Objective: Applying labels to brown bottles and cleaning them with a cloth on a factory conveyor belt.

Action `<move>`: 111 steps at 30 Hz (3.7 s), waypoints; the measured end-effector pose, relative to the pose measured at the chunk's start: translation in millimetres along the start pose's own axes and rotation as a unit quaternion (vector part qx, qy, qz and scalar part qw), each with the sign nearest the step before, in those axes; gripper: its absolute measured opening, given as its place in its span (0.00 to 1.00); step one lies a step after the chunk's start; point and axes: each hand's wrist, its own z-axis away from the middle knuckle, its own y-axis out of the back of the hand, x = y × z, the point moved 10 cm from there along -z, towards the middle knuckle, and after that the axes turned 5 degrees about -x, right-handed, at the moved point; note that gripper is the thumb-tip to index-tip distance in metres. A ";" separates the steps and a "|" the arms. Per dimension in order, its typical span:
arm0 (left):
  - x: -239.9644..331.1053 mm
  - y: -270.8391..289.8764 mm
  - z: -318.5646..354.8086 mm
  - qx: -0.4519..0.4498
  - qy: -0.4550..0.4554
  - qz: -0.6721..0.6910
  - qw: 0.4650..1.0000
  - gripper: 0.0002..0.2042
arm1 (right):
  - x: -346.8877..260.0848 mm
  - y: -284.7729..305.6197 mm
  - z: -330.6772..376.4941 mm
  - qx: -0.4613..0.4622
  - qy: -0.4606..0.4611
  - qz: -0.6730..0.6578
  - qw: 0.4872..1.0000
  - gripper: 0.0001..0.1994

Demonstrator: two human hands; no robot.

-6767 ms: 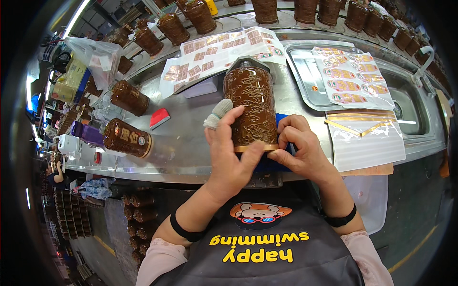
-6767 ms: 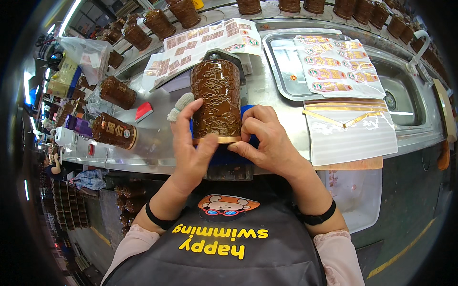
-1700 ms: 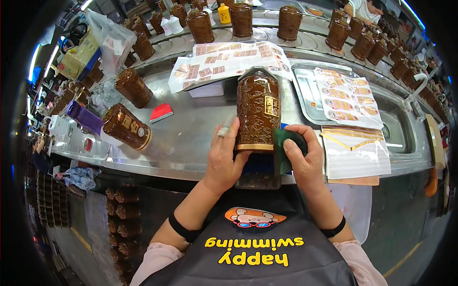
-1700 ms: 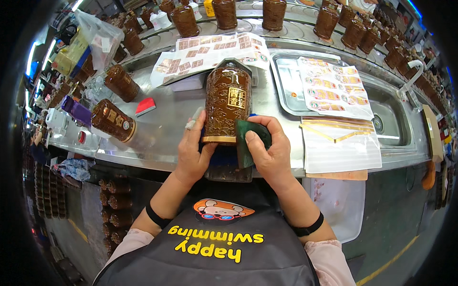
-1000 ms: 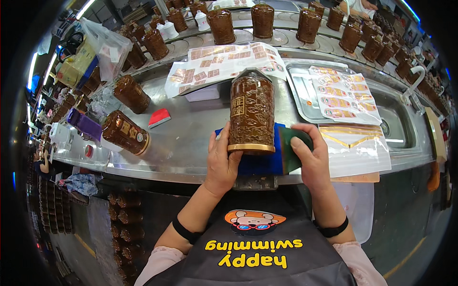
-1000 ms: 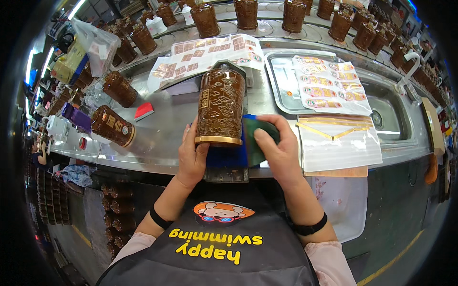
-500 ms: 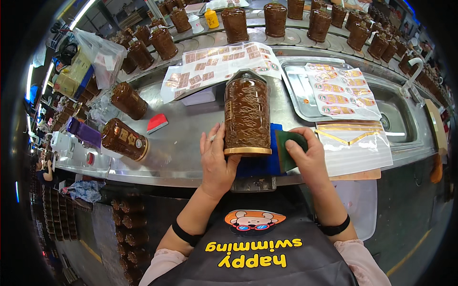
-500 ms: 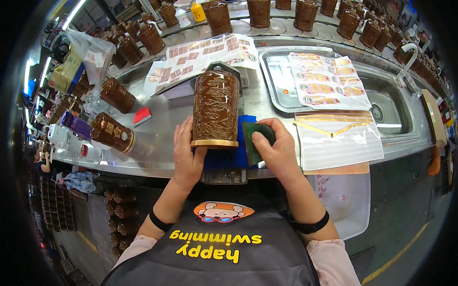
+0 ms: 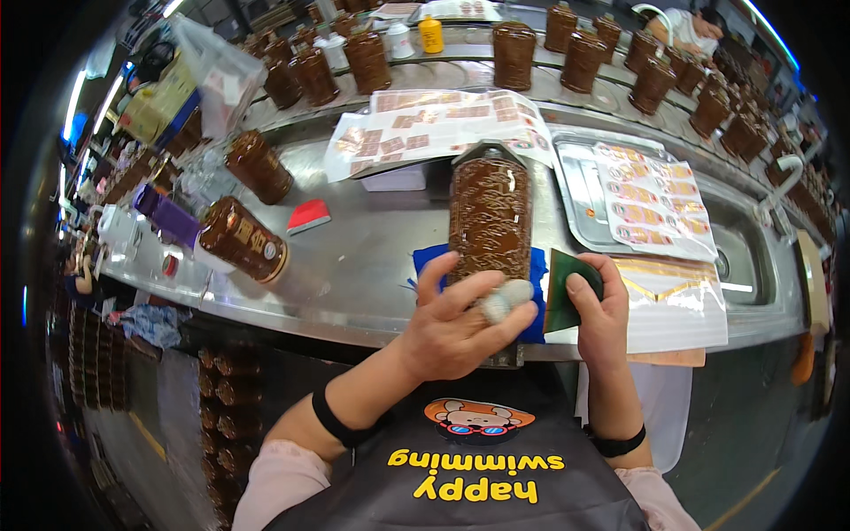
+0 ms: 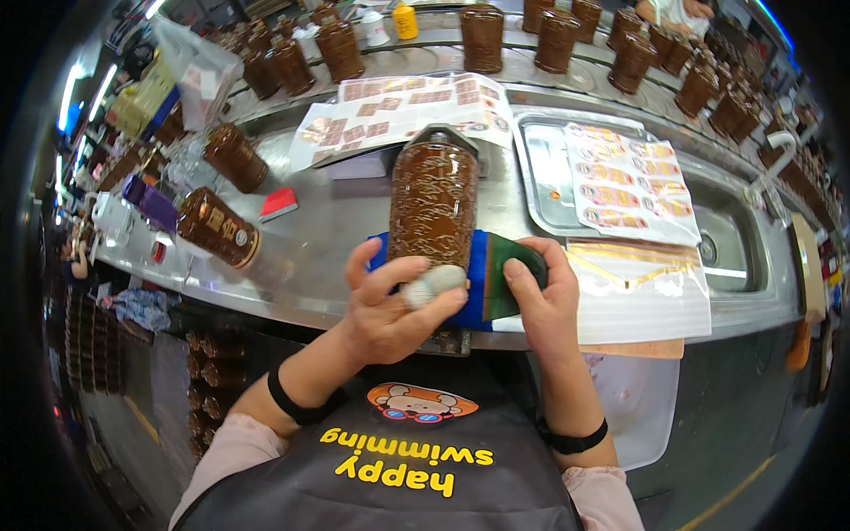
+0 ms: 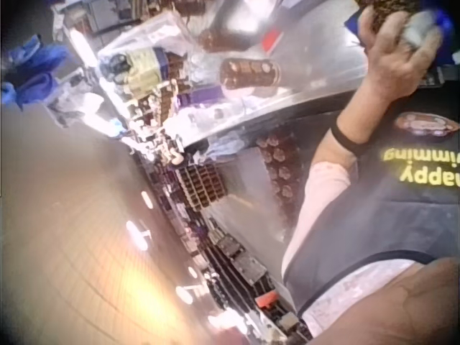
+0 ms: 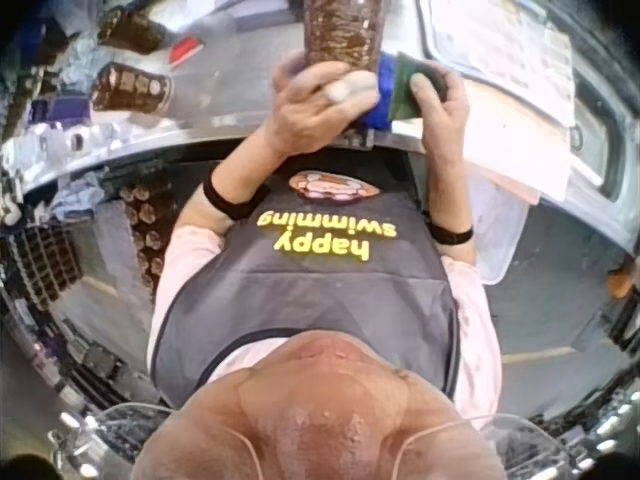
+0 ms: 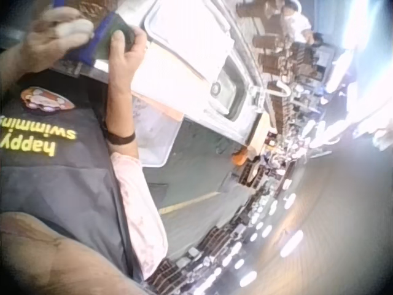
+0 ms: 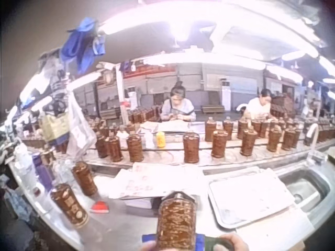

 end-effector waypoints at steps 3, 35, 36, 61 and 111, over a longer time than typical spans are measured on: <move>12.7 -18.9 -15.0 -0.071 -0.058 -0.003 0.996 0.14 | -9.1 5.0 0.6 0.025 0.020 0.015 0.999 0.12; -171.8 -105.6 1.6 -0.039 0.471 0.697 0.540 0.16 | -30.0 -58.2 31.2 -0.169 0.286 0.396 0.856 0.32; -171.0 -92.7 4.5 -0.026 0.452 0.697 0.556 0.16 | -41.2 -61.8 32.8 -0.165 0.317 0.395 0.847 0.30; 61.3 340.0 511.3 0.139 0.682 -0.407 0.591 0.10 | 8.2 -333.4 73.1 -0.516 0.310 0.405 0.688 0.21; -123.3 254.3 325.4 0.177 0.528 -0.031 0.830 0.09 | -80.8 -436.4 -205.1 -0.248 0.436 0.461 0.732 0.10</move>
